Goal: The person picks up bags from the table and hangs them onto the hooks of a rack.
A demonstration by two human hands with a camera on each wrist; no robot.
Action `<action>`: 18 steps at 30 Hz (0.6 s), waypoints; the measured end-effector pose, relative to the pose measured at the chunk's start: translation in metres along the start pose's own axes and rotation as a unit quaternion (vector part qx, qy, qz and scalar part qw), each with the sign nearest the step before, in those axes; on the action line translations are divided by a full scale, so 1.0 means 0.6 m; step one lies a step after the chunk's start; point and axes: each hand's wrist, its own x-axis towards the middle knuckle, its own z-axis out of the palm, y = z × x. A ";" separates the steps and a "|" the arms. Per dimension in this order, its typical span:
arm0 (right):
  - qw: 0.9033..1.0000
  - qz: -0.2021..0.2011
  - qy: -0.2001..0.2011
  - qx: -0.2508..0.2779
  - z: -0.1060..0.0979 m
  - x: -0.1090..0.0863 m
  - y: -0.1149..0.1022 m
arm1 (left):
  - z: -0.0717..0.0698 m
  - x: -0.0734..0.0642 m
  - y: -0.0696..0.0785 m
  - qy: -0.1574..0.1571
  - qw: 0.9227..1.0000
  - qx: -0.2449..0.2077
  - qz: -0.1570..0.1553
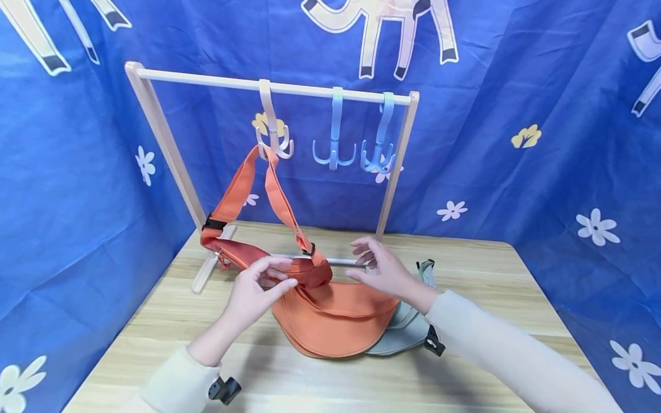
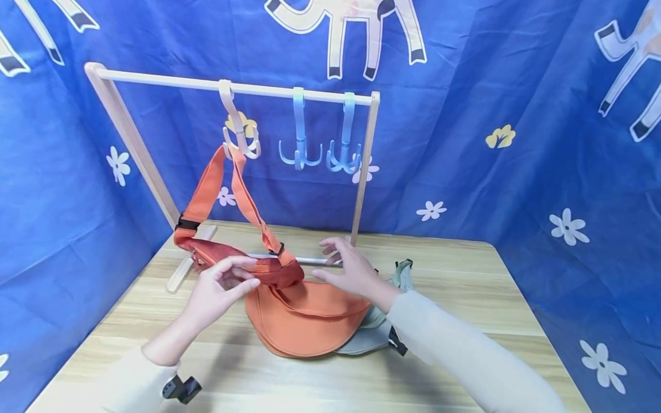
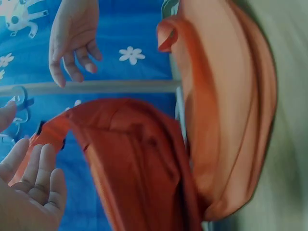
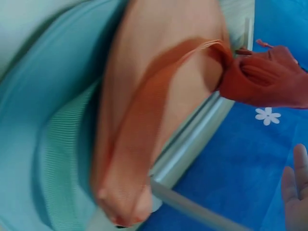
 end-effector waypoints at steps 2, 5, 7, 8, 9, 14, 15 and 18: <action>1.000 0.006 -0.001 -0.002 -0.003 -0.009 0.010 | 0.010 -0.009 -0.004 -0.001 1.000 -0.003 0.004; 1.000 0.011 -0.002 -0.006 -0.007 -0.023 0.024 | 0.027 -0.024 -0.012 -0.003 1.000 -0.014 0.009; 1.000 0.012 -0.006 -0.007 -0.010 -0.030 0.032 | 0.039 -0.033 -0.018 -0.004 1.000 -0.024 0.010; 1.000 0.012 -0.009 -0.003 -0.010 -0.033 0.035 | 0.045 -0.039 -0.021 -0.005 1.000 -0.028 0.008; 1.000 0.011 -0.011 0.000 -0.011 -0.037 0.039 | 0.051 -0.044 -0.024 -0.006 1.000 -0.030 0.005; 1.000 0.015 -0.019 0.015 -0.014 -0.051 0.055 | 0.084 -0.065 -0.031 -0.024 0.999 -0.023 -0.020; 1.000 0.017 -0.019 0.015 -0.014 -0.053 0.059 | 0.090 -0.068 -0.033 -0.028 0.999 -0.024 -0.027; 0.999 0.022 -0.022 0.018 -0.016 -0.061 0.067 | 0.111 -0.075 -0.036 -0.039 0.998 -0.027 -0.041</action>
